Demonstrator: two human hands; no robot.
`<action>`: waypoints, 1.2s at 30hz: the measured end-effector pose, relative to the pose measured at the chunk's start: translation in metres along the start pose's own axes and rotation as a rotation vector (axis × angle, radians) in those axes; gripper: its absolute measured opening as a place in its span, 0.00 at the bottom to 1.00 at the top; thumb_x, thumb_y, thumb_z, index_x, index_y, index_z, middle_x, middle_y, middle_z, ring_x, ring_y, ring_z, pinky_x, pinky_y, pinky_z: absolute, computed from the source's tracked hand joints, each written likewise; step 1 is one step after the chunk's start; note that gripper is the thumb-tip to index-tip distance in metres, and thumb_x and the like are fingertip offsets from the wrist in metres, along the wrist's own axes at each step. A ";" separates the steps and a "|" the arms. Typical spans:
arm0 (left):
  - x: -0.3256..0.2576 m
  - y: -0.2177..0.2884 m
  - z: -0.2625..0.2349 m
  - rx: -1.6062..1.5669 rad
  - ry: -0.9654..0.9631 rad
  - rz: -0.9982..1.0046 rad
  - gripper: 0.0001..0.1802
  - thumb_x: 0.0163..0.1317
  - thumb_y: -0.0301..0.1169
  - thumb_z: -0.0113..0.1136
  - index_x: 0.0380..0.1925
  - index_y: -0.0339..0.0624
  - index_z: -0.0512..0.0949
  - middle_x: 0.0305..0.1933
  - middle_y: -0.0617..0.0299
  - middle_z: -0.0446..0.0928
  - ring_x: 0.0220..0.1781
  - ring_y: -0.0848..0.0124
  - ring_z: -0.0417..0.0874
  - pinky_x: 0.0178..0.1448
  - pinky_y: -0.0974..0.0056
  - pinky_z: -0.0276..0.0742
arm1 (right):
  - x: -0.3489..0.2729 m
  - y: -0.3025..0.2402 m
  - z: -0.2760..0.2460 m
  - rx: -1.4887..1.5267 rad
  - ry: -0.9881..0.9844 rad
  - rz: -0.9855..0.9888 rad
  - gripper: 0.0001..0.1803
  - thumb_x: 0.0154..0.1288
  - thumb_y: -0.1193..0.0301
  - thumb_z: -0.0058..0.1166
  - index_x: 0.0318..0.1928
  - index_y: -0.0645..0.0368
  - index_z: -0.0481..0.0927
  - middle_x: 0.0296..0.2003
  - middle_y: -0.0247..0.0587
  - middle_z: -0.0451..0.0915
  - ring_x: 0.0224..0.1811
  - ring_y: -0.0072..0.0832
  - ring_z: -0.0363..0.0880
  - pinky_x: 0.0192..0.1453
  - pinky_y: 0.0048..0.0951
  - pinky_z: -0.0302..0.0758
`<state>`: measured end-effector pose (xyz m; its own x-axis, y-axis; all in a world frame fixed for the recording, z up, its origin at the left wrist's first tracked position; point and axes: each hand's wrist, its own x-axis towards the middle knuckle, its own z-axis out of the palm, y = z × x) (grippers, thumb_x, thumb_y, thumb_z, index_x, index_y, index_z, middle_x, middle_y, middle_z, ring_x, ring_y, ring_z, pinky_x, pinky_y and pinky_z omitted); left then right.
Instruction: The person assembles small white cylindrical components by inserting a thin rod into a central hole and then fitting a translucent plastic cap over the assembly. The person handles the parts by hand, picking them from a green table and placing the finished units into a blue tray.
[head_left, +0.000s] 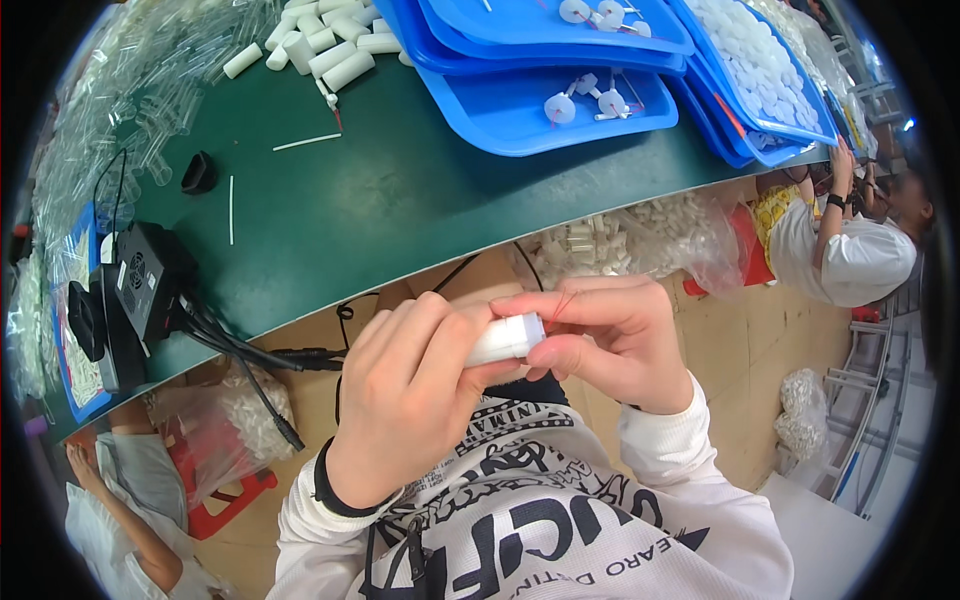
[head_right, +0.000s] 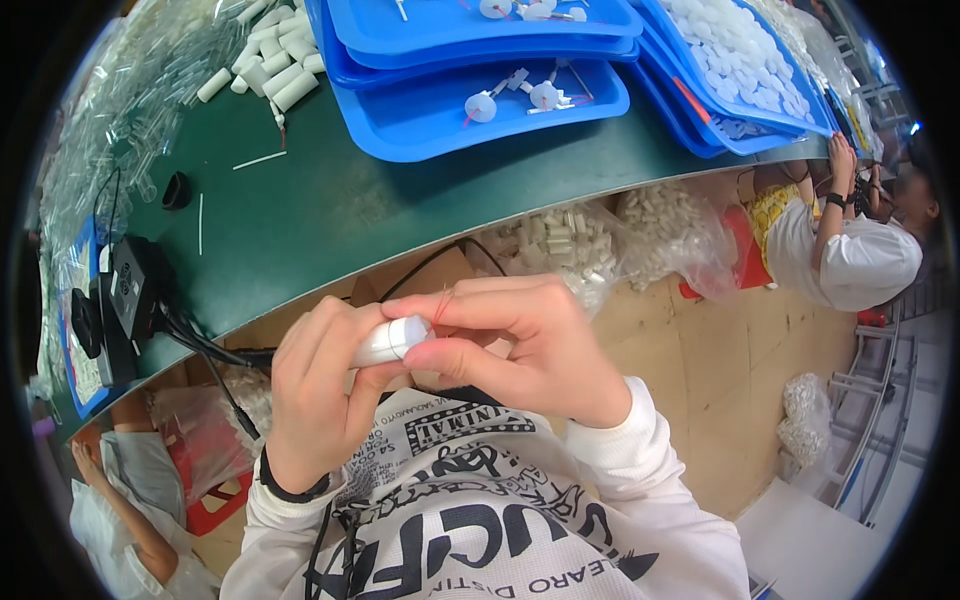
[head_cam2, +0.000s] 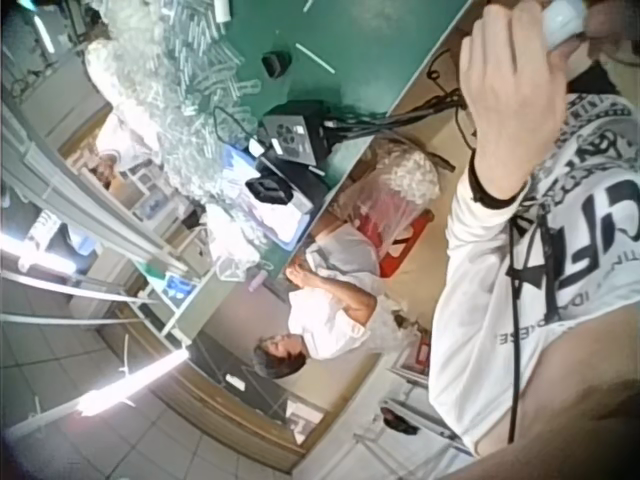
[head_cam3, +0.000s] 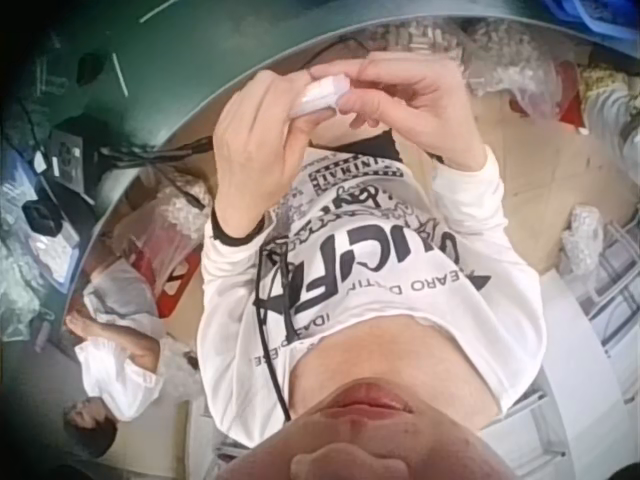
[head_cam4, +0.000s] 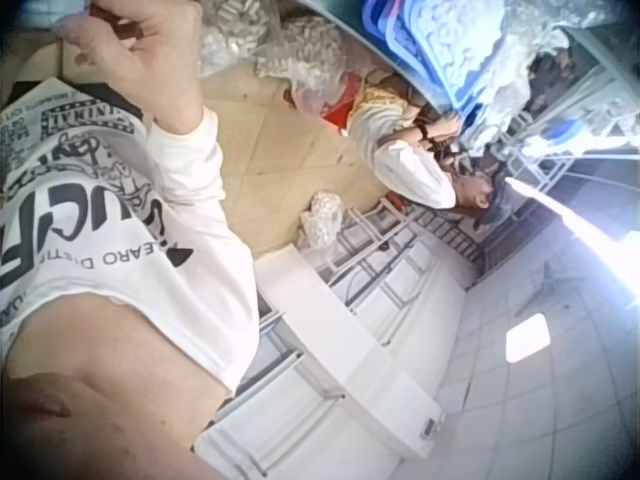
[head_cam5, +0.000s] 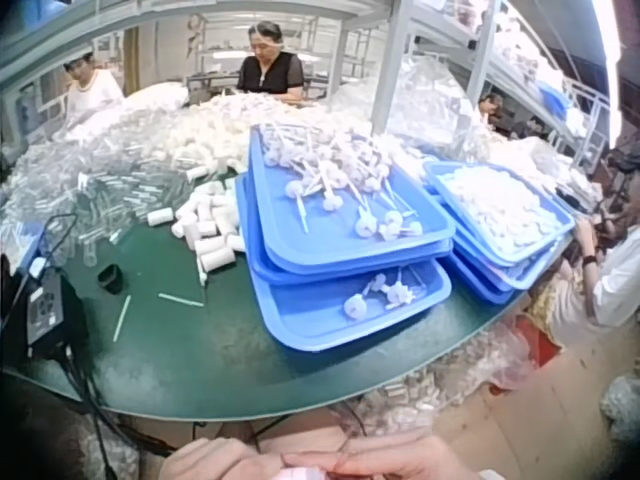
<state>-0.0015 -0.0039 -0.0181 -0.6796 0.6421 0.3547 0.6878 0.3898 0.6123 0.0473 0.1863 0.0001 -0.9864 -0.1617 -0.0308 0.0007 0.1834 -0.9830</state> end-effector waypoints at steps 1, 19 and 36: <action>0.002 0.001 -0.001 0.055 0.003 0.015 0.17 0.47 0.33 0.64 0.36 0.37 0.73 0.27 0.59 0.69 0.24 0.63 0.71 0.29 0.64 0.66 | 0.001 -0.001 0.001 -0.074 0.009 -0.008 0.16 0.55 0.78 0.59 0.46 0.64 0.79 0.32 0.38 0.79 0.29 0.17 0.75 0.28 0.17 0.71; -0.007 0.004 0.003 -0.406 0.154 -0.022 0.18 0.45 0.20 0.67 0.38 0.31 0.75 0.29 0.54 0.77 0.28 0.64 0.79 0.30 0.68 0.73 | 0.007 0.008 0.015 0.620 0.174 0.155 0.11 0.41 0.85 0.66 0.29 0.70 0.81 0.28 0.47 0.81 0.30 0.27 0.80 0.35 0.24 0.77; -0.009 0.007 -0.009 -0.693 -0.054 -0.430 0.13 0.55 0.21 0.59 0.41 0.32 0.74 0.32 0.56 0.77 0.31 0.72 0.80 0.34 0.72 0.74 | 0.008 0.025 0.003 -0.146 0.379 -0.491 0.18 0.50 0.68 0.63 0.42 0.63 0.79 0.43 0.47 0.79 0.46 0.32 0.76 0.50 0.36 0.70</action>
<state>0.0075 -0.0129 -0.0108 -0.8229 0.5671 -0.0343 0.0441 0.1239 0.9913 0.0398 0.1862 -0.0252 -0.8560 0.0885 0.5093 -0.4624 0.3096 -0.8309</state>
